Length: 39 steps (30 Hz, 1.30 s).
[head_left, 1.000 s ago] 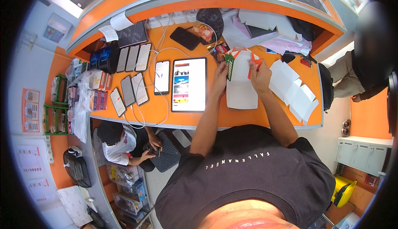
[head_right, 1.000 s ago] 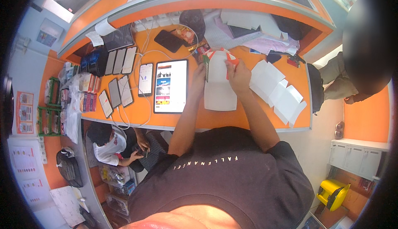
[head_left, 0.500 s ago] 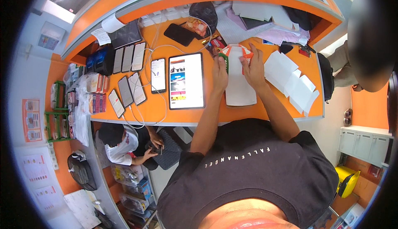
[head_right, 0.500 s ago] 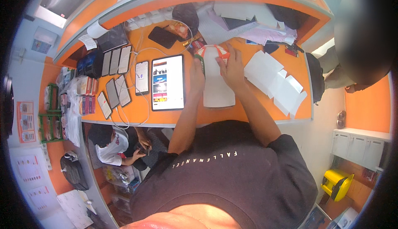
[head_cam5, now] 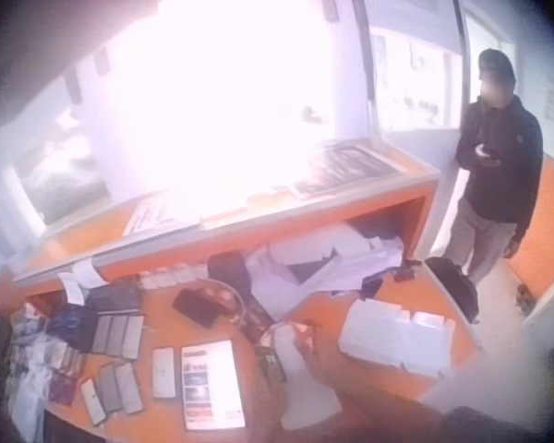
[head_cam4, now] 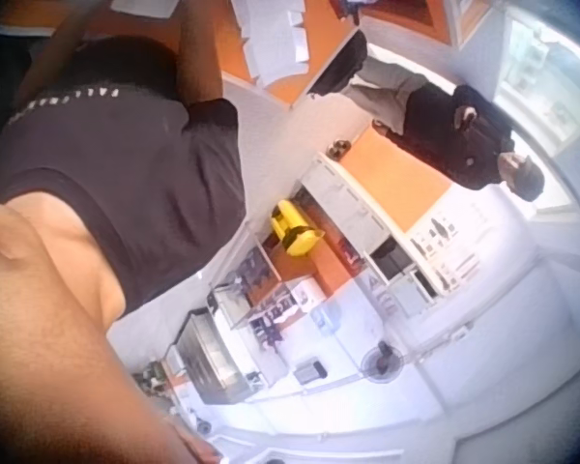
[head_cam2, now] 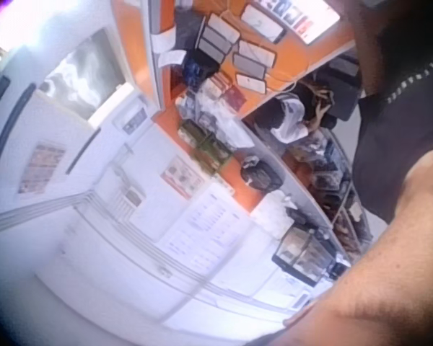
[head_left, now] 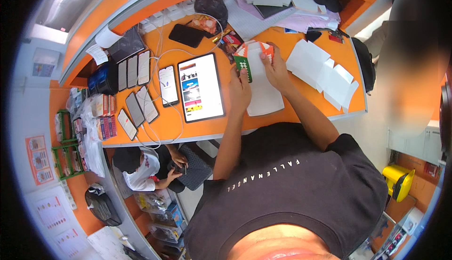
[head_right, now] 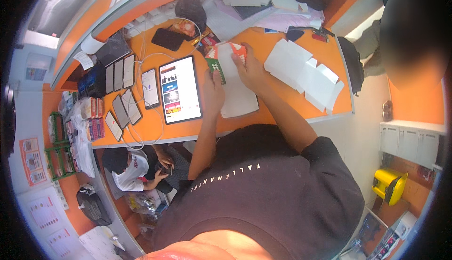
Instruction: The person unpacks a plastic-wrapped item, then folds and assembles flat cardboard pieces into small takeaway-style boxes at a counter. The person repeatedly folds flaps and tucks tabs to form the box shape.
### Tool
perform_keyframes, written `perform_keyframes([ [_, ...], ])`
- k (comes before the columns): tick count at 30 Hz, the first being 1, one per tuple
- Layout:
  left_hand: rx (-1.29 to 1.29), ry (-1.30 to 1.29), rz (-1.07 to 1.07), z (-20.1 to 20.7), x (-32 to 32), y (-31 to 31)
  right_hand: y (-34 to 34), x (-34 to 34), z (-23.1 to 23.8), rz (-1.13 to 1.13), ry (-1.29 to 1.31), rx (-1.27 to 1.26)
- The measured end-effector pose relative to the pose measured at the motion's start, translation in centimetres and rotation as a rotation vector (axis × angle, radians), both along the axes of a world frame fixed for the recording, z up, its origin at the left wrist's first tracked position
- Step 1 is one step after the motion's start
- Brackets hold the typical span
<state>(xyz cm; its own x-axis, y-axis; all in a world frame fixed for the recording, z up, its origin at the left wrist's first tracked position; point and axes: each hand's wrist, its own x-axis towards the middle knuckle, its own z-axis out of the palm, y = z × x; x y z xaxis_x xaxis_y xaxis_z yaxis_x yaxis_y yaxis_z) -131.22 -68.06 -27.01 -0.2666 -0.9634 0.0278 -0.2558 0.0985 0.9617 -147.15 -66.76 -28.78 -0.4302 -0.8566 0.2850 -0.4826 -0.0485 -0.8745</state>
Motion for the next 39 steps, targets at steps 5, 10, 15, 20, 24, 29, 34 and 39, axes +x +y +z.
perform_keyframes([
  [5, -0.024, -0.072, 0.026, 1.8, 0.5, -0.1, 2.0, 0.6, 3.9, 0.076, -0.316, 0.084],
  [10, -0.032, -0.068, 0.009, 2.1, 0.1, -1.1, 6.1, -5.1, 0.2, -0.189, 0.578, 0.058],
  [15, -0.063, -0.04, 0.003, 0.6, -0.5, -1.4, 10.3, -8.0, -1.7, -0.134, 0.701, 0.282],
  [20, 0.076, 0.052, -0.014, 1.9, -0.4, -0.5, 11.4, -9.4, -1.4, -0.079, 0.508, 0.337],
  [24, 0.104, -0.029, -0.021, 0.0, 1.0, 0.4, 10.9, -6.6, 1.2, -0.15, 0.333, 0.231],
  [29, 0.092, -0.07, -0.077, -1.4, 0.9, 1.8, 10.5, 0.0, 1.8, -0.029, -0.26, 0.32],
  [34, -0.023, -0.137, -0.03, -2.5, -0.1, 2.1, 9.7, 0.6, -0.3, 0.064, -0.009, 0.2],
  [39, 0.106, -0.274, 0.022, -1.9, 0.8, 1.4, 10.5, -0.9, 0.7, 0.109, 0.006, 0.22],
])
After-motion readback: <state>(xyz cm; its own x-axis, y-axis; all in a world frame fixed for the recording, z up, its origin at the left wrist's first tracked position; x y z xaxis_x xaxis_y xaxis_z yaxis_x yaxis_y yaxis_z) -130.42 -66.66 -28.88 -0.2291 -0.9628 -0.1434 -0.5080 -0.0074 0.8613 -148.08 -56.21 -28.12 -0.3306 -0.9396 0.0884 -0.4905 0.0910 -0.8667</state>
